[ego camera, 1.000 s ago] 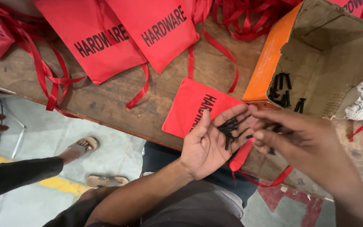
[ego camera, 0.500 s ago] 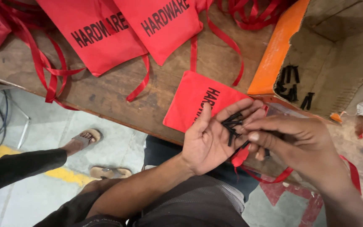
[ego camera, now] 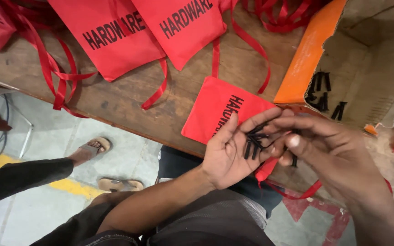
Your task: Placing black screws into small red bags labeled 'HARDWARE'.
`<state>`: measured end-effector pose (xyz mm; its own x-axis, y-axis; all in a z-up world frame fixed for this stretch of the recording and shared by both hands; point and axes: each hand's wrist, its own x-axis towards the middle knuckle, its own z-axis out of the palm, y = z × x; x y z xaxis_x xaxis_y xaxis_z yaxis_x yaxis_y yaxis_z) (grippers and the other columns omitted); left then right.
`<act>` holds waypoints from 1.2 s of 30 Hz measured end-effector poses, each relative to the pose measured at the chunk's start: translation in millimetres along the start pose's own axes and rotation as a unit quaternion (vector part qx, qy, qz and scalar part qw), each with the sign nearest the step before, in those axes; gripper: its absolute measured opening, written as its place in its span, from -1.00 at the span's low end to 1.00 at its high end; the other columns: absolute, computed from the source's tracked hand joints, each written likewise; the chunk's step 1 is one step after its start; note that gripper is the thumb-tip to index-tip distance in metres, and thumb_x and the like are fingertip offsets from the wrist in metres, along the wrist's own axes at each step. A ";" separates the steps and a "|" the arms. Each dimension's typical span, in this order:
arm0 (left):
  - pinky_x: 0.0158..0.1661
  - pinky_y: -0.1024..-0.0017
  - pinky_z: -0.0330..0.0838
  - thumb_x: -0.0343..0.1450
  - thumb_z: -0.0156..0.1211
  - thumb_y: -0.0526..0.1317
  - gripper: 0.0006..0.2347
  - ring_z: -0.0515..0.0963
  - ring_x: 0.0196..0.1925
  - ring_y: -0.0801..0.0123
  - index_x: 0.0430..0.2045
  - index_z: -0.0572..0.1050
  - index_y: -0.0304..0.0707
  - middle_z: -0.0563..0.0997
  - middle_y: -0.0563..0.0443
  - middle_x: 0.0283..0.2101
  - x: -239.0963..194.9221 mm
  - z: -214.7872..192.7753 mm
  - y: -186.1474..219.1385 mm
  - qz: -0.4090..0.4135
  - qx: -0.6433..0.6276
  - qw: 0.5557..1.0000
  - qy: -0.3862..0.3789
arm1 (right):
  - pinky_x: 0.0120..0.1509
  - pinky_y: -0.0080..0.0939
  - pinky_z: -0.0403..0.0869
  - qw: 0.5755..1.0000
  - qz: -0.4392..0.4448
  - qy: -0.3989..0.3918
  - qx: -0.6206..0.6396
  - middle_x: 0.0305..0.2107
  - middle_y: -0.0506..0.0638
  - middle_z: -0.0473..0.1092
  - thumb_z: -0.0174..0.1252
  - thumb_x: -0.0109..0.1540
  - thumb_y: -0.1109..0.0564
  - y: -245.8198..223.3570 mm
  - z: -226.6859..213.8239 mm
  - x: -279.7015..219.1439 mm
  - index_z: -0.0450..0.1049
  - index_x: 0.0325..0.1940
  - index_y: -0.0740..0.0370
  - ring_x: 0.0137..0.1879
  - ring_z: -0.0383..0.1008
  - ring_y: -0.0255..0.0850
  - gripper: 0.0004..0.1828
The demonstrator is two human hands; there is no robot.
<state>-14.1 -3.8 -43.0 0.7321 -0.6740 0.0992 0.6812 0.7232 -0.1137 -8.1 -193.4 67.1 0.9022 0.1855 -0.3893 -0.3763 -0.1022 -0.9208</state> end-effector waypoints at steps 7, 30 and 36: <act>0.24 0.39 0.29 0.68 -0.42 0.16 -0.35 0.43 0.42 0.23 0.54 0.05 -0.43 0.22 -0.20 0.56 4.9 14.0 5.0 -0.016 -0.045 0.997 0.064 | -0.41 -0.41 0.36 0.951 0.146 -0.003 0.273 -0.10 0.28 0.49 0.04 0.33 0.29 28.9 2.8 -9.3 0.36 0.29 0.43 -0.31 0.42 -0.27 -0.58; 0.51 0.27 0.18 0.75 -0.38 0.19 -0.38 0.40 0.37 0.21 0.47 0.11 -0.49 0.39 -0.18 0.30 -1.6 -8.6 -3.7 0.013 -0.065 0.998 0.016 | 0.14 -0.10 0.53 0.920 -0.367 0.100 0.092 -0.15 0.10 0.42 0.08 0.48 0.35 36.0 39.1 17.0 0.43 0.00 0.37 -0.15 0.49 -0.17 -0.97; 0.55 0.24 0.05 0.63 -0.40 0.20 -0.34 0.14 0.59 0.14 0.46 0.09 -0.43 0.14 -0.25 0.54 8.7 18.5 3.7 0.006 0.029 0.998 0.052 | 0.20 -0.15 0.54 0.908 -0.340 0.200 -0.141 0.00 0.05 0.40 0.10 0.41 0.26 -21.7 3.2 2.3 0.34 0.12 0.27 0.09 0.49 -0.16 -0.80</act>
<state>-5.2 -4.3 -24.2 0.7383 -0.6745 -0.0057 0.6732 0.7374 -0.0560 1.5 -187.7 86.1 0.9312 -0.0649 0.3586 0.3143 -0.3547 -0.8806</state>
